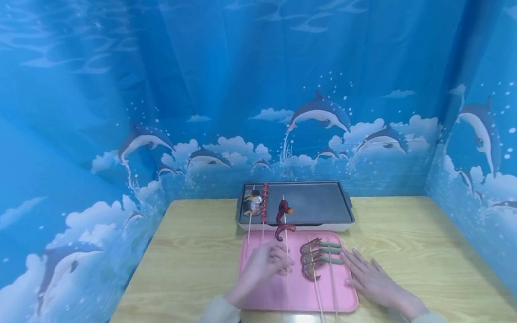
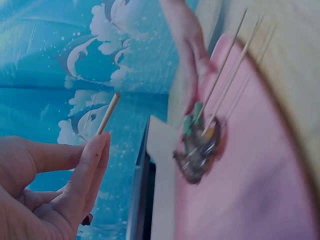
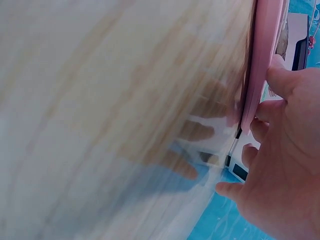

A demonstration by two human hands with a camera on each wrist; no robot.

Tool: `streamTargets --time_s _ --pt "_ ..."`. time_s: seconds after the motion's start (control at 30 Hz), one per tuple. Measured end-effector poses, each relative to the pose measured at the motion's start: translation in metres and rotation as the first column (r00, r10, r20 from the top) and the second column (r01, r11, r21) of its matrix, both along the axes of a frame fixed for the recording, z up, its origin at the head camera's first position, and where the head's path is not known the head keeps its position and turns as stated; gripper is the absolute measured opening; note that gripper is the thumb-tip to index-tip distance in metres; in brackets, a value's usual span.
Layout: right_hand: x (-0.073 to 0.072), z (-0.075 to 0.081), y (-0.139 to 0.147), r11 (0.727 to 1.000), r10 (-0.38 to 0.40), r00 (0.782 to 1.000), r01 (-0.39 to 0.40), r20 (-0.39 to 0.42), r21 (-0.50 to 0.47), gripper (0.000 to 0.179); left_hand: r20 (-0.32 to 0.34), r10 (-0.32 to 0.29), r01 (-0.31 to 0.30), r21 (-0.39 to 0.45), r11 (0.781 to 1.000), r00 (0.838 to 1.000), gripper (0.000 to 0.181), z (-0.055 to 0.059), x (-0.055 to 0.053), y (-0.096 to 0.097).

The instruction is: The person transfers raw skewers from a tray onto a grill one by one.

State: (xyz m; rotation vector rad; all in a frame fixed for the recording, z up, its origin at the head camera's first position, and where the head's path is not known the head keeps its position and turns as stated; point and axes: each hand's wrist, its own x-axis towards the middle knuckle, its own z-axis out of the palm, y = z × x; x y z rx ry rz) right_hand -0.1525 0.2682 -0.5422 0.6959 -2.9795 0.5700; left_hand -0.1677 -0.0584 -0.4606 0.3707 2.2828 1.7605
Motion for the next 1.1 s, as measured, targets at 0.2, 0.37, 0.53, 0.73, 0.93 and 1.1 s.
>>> streamTargets --time_s 0.2,0.37,0.53,0.73,0.93,1.1 --pt "0.001 -0.002 0.001 1.000 0.017 0.999 -0.017 -0.030 -0.007 0.063 -0.034 0.041 -0.041 -0.004 0.999 0.999 0.029 0.012 -0.029 0.001" --pt "-0.001 -0.013 0.006 0.997 0.055 0.991 -0.060 -0.120 -0.043 0.062 -0.051 0.051 -0.050 0.020 0.999 0.997 0.023 0.018 -0.054 0.003" --pt "-0.003 -0.018 0.008 0.996 0.056 0.991 -0.064 -0.125 -0.066 0.063 -0.038 0.080 -0.081 -0.033 0.996 0.996 0.025 0.016 -0.075 0.006" --pt "-0.006 -0.025 0.010 1.000 0.025 0.994 -0.026 -0.105 -0.006 0.064 -0.041 0.145 -0.149 -0.143 0.978 0.989 0.019 0.006 -0.098 0.009" --pt "-0.007 -0.027 0.010 1.000 0.012 0.994 -0.010 -0.111 0.015 0.065 -0.083 0.155 -0.169 -0.206 0.964 0.984 0.019 -0.002 -0.112 0.011" --pt "-0.006 -0.026 0.009 1.000 0.015 0.992 -0.015 -0.127 0.006 0.064 -0.123 0.167 -0.195 -0.262 0.945 0.978 0.021 -0.007 -0.118 0.013"
